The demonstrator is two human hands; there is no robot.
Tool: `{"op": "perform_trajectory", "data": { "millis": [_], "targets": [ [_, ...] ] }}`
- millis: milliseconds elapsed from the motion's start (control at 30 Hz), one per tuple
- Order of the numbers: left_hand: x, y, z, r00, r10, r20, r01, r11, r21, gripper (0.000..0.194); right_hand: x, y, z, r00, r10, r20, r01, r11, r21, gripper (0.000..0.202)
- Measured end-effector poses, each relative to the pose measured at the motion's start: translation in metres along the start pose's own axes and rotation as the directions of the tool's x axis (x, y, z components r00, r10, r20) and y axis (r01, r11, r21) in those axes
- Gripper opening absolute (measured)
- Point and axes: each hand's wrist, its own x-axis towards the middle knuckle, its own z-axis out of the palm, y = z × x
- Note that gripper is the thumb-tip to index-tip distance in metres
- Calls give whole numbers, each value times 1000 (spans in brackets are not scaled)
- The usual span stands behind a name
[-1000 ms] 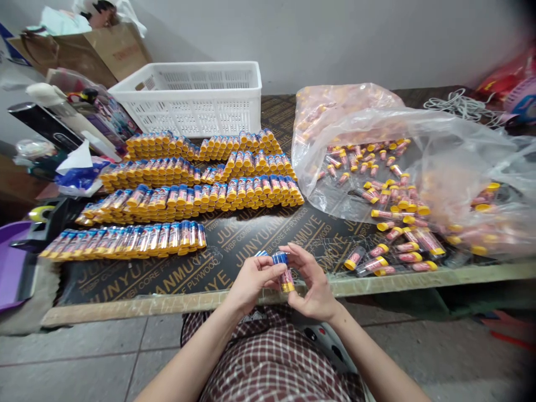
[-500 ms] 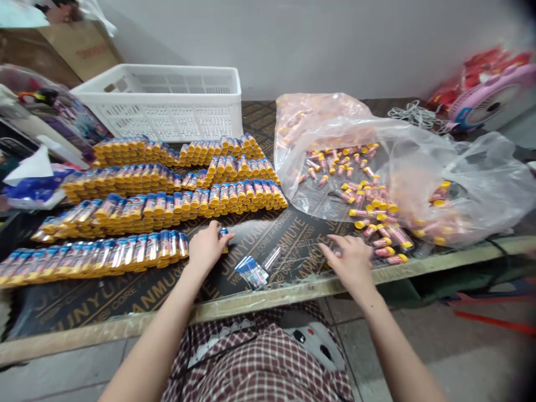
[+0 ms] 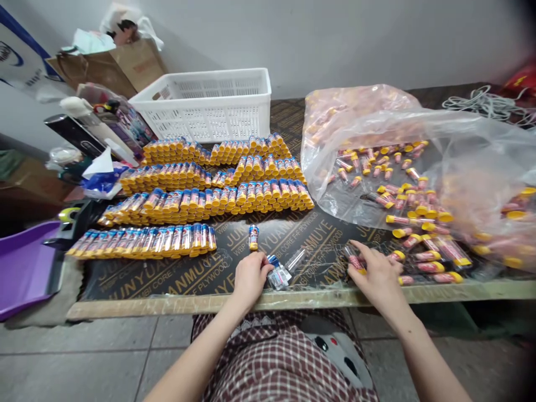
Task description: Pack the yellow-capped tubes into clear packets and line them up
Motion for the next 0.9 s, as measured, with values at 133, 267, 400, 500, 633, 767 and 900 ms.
{"op": "perform_trajectory", "data": {
  "millis": [133, 267, 400, 500, 633, 767, 900],
  "targets": [
    [-2, 2, -2, 999, 39, 16, -40, 997, 60, 14, -2, -28, -4, 999, -47, -24, 52, 927, 371, 43],
    [-6, 3, 1, 999, 31, 12, -32, 994, 106, 9, -4, -59, -5, 998, -64, -18, 64, 860, 506, 42],
    [-10, 2, 2, 994, 81, -71, -77, 996, 50, 6, -6, -76, -2, 997, -71, -25, 72, 787, 613, 31],
    [-10, 1, 1, 987, 73, -143, -99, 978, -184, 11, -10, -83, -5, 994, -77, -74, 107, 749, 654, 14],
    [-2, 1, -4, 989, -146, -4, 96, 673, -734, 20, -19, -90, -11, 990, -77, -121, 141, 679, 720, 13],
    [6, 4, -10, 950, -264, 168, 237, 258, -936, 39, -29, -94, -9, 995, -46, -88, 98, 594, 798, 25],
    [9, 8, -13, 921, -298, 250, 273, 40, -961, 39, -34, -99, -6, 996, -28, -89, 89, 570, 817, 30]
  ]
}}
